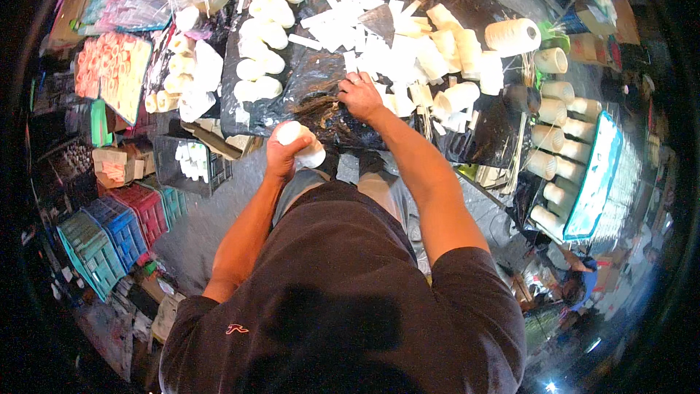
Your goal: The person repeatedly picks up white paper strips, rolls them into small cylindrical shapes, and places them on a table. They also handle pre-rolled paper tubes and spools of string, occasionally tying string around the rolled pieces. The workspace is cluttered with similar items and plastic bags.
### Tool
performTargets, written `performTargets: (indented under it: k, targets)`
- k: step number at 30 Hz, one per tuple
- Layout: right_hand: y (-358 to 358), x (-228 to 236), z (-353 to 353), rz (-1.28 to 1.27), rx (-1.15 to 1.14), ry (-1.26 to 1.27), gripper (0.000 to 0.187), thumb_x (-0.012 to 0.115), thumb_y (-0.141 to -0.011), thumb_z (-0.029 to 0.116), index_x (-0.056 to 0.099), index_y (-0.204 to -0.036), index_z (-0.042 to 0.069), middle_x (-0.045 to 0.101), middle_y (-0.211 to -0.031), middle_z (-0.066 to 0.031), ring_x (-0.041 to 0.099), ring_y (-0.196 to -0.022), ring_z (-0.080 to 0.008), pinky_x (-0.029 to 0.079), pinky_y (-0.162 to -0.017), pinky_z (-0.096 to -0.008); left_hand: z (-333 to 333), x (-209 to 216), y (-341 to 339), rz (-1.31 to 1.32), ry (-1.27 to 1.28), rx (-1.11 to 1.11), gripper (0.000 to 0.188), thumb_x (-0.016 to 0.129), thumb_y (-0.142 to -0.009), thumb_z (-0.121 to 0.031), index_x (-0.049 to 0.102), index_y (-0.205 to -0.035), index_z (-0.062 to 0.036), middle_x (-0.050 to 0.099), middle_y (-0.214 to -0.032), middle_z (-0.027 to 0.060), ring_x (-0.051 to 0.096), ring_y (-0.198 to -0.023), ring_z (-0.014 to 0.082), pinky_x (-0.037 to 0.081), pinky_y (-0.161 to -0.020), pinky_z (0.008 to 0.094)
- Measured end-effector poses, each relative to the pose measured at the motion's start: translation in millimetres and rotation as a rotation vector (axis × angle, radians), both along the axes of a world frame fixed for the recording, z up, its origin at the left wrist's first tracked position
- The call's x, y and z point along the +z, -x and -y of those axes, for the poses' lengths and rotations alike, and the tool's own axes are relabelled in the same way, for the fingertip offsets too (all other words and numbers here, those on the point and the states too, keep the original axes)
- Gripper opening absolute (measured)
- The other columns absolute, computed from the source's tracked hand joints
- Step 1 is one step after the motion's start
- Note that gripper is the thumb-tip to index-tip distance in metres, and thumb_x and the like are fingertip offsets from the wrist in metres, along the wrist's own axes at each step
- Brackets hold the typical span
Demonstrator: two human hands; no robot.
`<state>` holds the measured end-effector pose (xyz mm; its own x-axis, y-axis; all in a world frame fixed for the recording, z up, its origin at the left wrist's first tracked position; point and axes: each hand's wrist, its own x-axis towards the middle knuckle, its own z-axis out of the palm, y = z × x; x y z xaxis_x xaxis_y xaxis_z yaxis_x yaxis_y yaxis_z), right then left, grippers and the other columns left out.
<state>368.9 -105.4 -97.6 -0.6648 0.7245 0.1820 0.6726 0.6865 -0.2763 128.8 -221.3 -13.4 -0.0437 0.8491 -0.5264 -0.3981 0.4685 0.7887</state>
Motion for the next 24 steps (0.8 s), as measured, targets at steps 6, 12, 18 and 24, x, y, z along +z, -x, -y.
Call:
performTargets:
  k: [6,12,18,24]
  targets:
    - [21.8,121.2,-4.3,-0.475,-0.020,0.359,0.017,0.068,-0.086,0.001,0.075,-0.102,0.003,0.071,-0.090,-0.0130,0.068,-0.081,-0.0343,0.055,-0.073,-0.0421,-10.3,50.9,5.8,-0.632,-0.304,-0.184,0.043,0.089,-0.068,-0.005,0.071,-0.107,-0.0016,0.075,-0.100,0.0053,0.070,-0.092,0.0172,0.056,-0.087,0.0325]
    - [33.7,265.4,36.0,-0.613,-0.125,0.362,0.018,0.075,-0.085,0.002,0.074,-0.103,0.003,0.071,-0.091,-0.0132,0.069,-0.077,-0.0322,0.056,-0.069,-0.0397,-26.2,134.8,10.9,-0.845,-0.654,-0.124,0.029,0.085,-0.067,0.000,0.075,-0.094,-0.0046,0.074,-0.093,0.0111,0.071,-0.090,0.0283,0.052,-0.088,0.0382]
    - [44.7,303.5,49.9,-0.540,0.039,0.052,0.028,0.078,-0.075,0.002,0.074,-0.103,0.005,0.067,-0.087,-0.0075,0.067,-0.072,-0.0248,0.052,-0.062,-0.0387,-33.3,175.1,7.7,-1.024,-0.842,-0.064,0.023,0.082,-0.073,0.002,0.075,-0.094,-0.0008,0.075,-0.091,0.0106,0.071,-0.087,0.0270,0.054,-0.084,0.0386]
    - [44.2,306.5,55.4,-0.501,0.049,-0.084,0.029,0.079,-0.075,0.005,0.075,-0.104,0.005,0.066,-0.090,-0.0052,0.065,-0.069,-0.0217,0.046,-0.056,-0.0375,-34.8,190.1,-0.3,-1.103,-0.843,-0.006,0.023,0.078,-0.073,0.004,0.075,-0.094,-0.0049,0.073,-0.091,0.0090,0.069,-0.088,0.0289,0.055,-0.080,0.0382]
